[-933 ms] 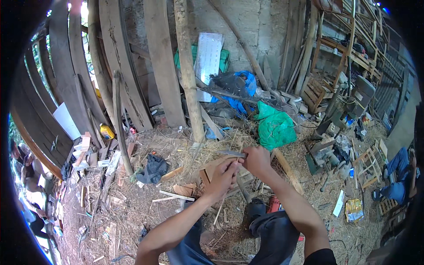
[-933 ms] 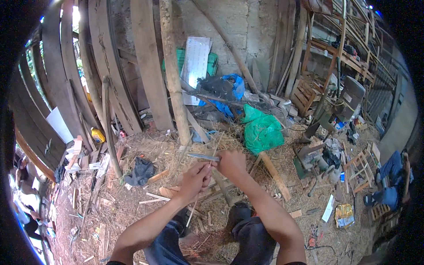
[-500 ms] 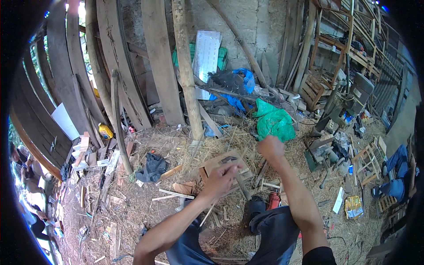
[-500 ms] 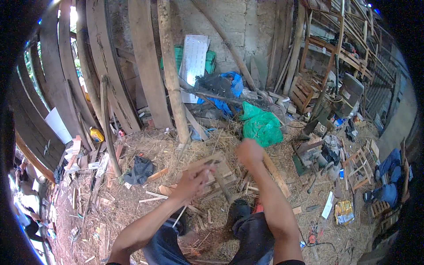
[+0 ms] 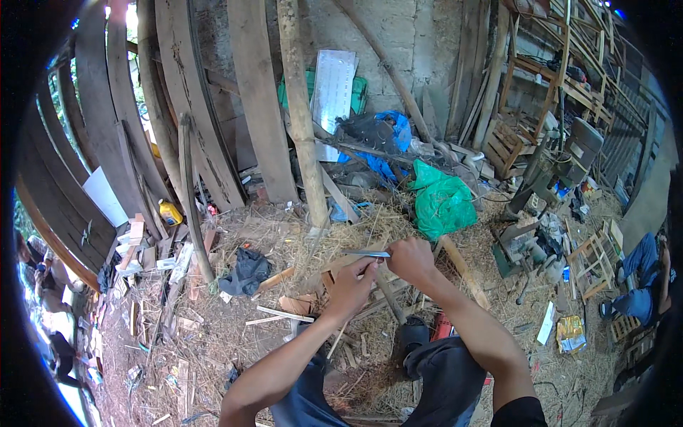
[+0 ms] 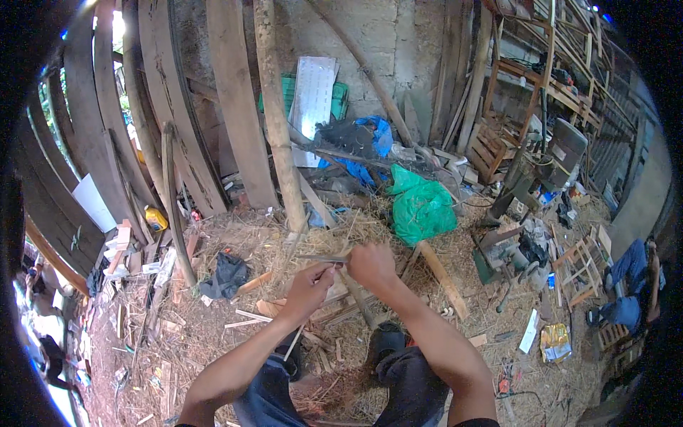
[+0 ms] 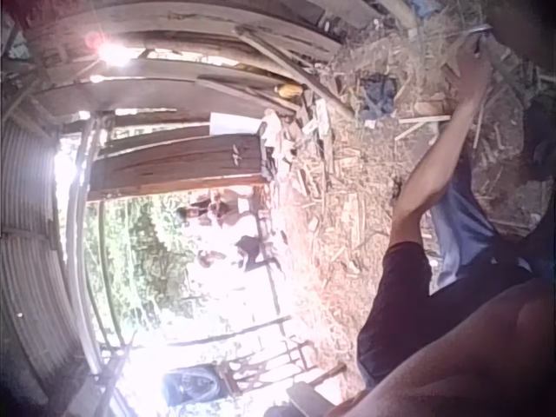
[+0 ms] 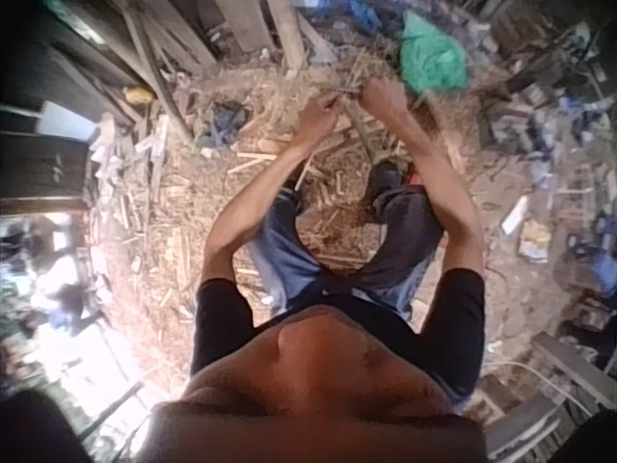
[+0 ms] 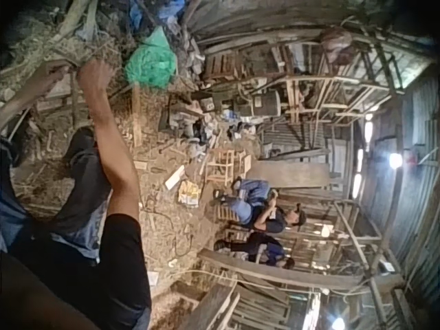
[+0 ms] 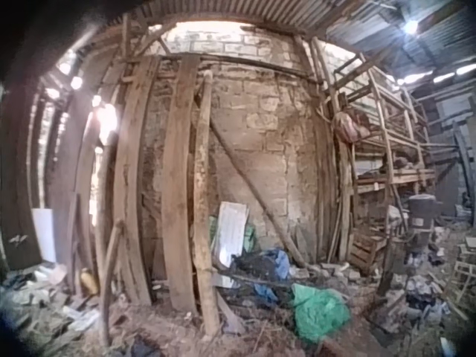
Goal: The person shapes and scrapes thin wooden sticks using a knife.
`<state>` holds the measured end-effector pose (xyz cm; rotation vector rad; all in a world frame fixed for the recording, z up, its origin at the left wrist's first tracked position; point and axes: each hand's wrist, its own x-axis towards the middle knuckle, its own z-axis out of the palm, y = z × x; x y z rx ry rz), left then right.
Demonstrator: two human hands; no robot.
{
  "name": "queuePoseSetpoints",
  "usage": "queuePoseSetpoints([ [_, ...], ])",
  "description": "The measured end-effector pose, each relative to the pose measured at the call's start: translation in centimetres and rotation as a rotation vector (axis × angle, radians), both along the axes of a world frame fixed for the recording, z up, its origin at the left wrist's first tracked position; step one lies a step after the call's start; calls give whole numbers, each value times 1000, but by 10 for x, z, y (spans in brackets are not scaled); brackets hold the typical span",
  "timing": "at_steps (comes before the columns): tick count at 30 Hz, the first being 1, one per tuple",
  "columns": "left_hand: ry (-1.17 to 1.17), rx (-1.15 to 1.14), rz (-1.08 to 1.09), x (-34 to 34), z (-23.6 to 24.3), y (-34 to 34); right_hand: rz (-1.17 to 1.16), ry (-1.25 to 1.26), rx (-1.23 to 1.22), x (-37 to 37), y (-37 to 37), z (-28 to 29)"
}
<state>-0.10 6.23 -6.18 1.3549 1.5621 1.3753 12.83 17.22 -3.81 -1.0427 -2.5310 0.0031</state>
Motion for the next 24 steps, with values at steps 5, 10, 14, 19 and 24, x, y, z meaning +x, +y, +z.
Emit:
queuePoseSetpoints([
  [5, 38, 42, 25, 7, 6, -4, -116, -18, -54, 6, 23, -7],
  [10, 115, -24, 40, 0, 13, -7, -140, -74, -61, 4, 30, -7],
  [14, 135, 15, -6, 1, 27, -22, -476, -22, -278, 54, 72, -10],
  [19, -28, 9, -27, -7, 14, -13, -510, 79, -184, 64, 52, -16],
  [24, -63, 26, 10, -8, -3, -2, -124, 78, -167, 0, 0, 6],
])
